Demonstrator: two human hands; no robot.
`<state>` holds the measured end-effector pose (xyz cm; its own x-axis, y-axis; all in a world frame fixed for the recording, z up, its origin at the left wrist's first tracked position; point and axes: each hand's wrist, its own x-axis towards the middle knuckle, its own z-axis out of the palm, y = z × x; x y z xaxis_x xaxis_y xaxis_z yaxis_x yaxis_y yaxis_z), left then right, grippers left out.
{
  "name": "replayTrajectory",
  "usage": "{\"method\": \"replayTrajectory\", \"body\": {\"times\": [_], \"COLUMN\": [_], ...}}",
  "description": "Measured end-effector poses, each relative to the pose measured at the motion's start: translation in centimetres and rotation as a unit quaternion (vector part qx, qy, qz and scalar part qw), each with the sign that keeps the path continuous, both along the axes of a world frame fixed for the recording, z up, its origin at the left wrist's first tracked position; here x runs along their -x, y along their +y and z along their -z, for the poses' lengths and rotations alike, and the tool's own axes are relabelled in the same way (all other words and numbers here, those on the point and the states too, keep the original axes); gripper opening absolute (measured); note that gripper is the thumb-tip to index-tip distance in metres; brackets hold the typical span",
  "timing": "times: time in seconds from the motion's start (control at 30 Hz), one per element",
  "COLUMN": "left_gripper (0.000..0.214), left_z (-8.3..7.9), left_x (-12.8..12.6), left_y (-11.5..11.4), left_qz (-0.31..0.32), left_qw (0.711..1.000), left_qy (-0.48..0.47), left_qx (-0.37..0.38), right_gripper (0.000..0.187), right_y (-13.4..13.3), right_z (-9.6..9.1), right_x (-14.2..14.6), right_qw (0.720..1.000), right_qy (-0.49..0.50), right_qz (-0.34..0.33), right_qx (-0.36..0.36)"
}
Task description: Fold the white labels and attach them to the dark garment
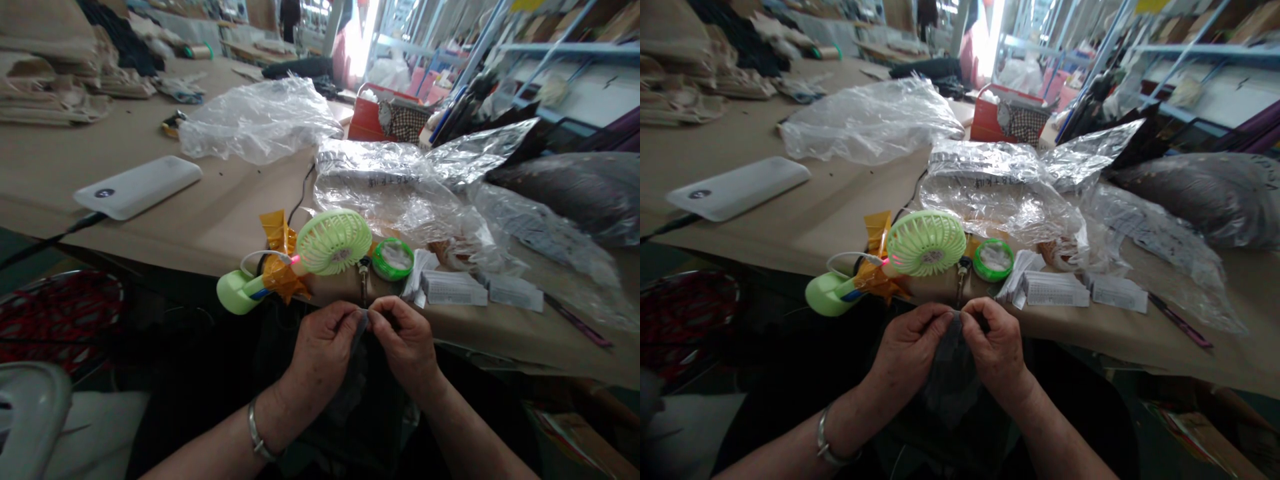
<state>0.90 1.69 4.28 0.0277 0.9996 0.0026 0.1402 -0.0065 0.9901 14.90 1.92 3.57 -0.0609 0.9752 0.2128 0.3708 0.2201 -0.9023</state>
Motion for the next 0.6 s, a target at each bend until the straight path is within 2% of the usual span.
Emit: {"method": "replayTrajectory", "body": {"times": [0.37,0.6], "left_gripper": [0.016,0.016], "left_z": [0.49,0.09], "left_x": [-0.16,-0.12], "left_y": [0.28,0.19], "left_qz": [-0.002,-0.001], "left_qw": [1.0,1.0], "left_qy": [-0.01,-0.018], "left_qx": [-0.008,0.004], "right_gripper": [0.01,0.009], "right_y": [0.0,-0.05], "right_z": [0.09,0.46], "right_x": [0.14,0.34], "right_qw": [1.0,0.999], "right_qy": [0.0,0.027], "right_qz": [0.013,0.021], "right_qx": [-0.006,-0.008]}}
